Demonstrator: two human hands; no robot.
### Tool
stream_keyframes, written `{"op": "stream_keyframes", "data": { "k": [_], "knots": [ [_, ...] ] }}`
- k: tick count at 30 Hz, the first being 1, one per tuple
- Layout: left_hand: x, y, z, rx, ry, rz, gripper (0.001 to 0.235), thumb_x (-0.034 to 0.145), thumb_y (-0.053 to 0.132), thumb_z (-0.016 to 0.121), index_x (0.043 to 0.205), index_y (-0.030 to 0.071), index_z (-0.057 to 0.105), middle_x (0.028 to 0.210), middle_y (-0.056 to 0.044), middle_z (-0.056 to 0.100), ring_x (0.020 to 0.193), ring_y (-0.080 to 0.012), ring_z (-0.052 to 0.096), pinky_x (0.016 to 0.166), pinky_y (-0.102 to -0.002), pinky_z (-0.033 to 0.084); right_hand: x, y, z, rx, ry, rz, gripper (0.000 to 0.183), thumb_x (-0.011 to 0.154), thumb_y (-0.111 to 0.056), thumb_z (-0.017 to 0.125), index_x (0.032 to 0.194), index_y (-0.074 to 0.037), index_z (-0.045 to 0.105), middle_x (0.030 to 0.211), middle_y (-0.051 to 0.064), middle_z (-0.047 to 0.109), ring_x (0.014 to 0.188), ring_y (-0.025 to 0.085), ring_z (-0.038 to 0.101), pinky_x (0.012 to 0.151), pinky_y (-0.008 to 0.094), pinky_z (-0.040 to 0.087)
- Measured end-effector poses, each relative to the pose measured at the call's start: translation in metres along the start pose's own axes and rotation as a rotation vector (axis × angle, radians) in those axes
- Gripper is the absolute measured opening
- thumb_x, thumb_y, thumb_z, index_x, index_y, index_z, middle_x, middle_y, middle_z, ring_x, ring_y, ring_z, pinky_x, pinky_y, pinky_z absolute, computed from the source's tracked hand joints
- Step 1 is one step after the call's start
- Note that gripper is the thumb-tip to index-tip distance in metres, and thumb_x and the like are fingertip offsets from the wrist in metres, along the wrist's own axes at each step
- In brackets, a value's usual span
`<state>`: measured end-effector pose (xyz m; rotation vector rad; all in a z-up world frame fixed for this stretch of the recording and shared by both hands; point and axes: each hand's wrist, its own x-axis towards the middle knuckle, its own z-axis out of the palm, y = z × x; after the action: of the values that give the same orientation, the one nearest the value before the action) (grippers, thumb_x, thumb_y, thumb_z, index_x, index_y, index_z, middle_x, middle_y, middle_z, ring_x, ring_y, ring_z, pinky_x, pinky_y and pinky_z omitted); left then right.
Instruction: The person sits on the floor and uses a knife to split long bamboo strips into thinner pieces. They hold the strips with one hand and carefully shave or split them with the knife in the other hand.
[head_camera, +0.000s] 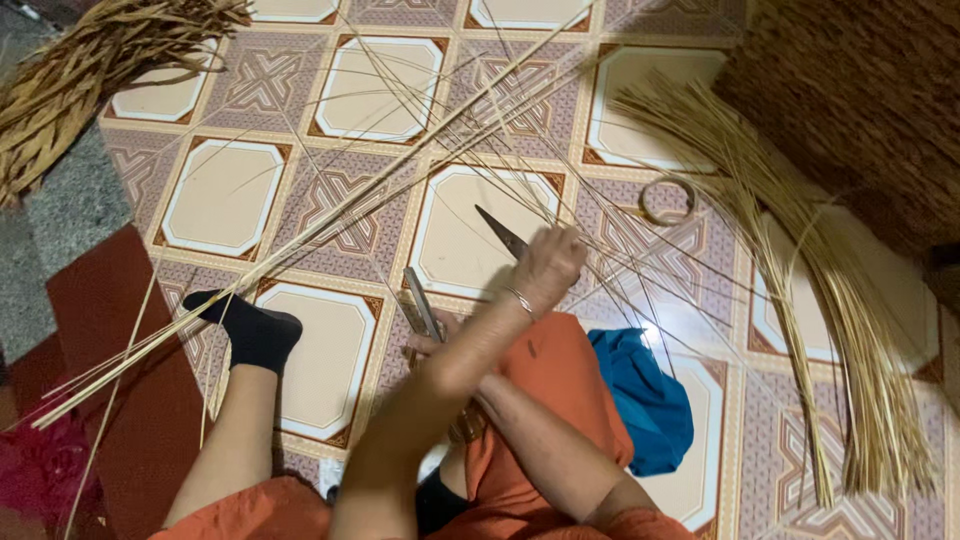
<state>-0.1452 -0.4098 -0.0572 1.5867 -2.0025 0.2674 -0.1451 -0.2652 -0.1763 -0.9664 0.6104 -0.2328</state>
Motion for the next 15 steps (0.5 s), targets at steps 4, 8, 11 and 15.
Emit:
{"op": "stream_keyframes", "data": {
  "k": [4, 8, 11, 15],
  "knots": [
    [-0.027, 0.009, 0.057, -0.037, -0.126, -0.113, 0.006, 0.077, 0.004, 0.065, 0.083, 0.003, 0.066, 0.096, -0.015, 0.061, 0.094, -0.0324, 0.062, 0.085, -0.045, 0.052, 0.001, -0.006, 0.007, 0.034, 0.016, 0.05, 0.069, 0.086, -0.022, 0.079, 0.146, -0.007, 0.048, 0.074, 0.005, 0.064, 0.053, 0.011, 0.054, 0.044, 0.025, 0.043],
    [-0.028, 0.025, 0.073, -0.119, -0.336, -0.182, 0.017, 0.076, -0.001, 0.068, 0.092, 0.002, 0.067, 0.103, -0.017, 0.062, 0.101, -0.0326, 0.063, 0.09, -0.043, 0.053, 0.009, -0.009, 0.015, 0.03, 0.019, 0.074, 0.072, 0.085, -0.021, 0.08, 0.148, -0.008, 0.048, 0.074, 0.003, 0.065, 0.054, 0.011, 0.056, 0.044, 0.025, 0.043],
    [-0.02, 0.035, 0.067, -0.213, -0.423, -0.24, 0.044, 0.071, -0.005, 0.069, 0.114, 0.002, 0.064, 0.112, -0.019, 0.06, 0.103, -0.0357, 0.062, 0.088, -0.046, 0.052, 0.009, -0.01, 0.018, 0.124, -0.005, 0.091, 0.071, 0.086, -0.018, 0.081, 0.148, -0.009, 0.047, 0.075, 0.003, 0.064, 0.056, 0.01, 0.057, 0.045, 0.025, 0.044],
    [-0.012, 0.045, 0.048, -0.273, -0.385, -0.19, 0.069, 0.068, -0.008, 0.068, 0.135, 0.006, 0.056, 0.135, -0.029, 0.05, 0.1, -0.0413, 0.06, 0.08, -0.05, 0.052, 0.008, -0.016, 0.01, 0.1, -0.035, 0.087, 0.075, 0.088, -0.018, 0.08, 0.153, -0.008, 0.044, 0.072, 0.004, 0.064, 0.052, 0.012, 0.055, 0.044, 0.026, 0.044]
  ]
}}
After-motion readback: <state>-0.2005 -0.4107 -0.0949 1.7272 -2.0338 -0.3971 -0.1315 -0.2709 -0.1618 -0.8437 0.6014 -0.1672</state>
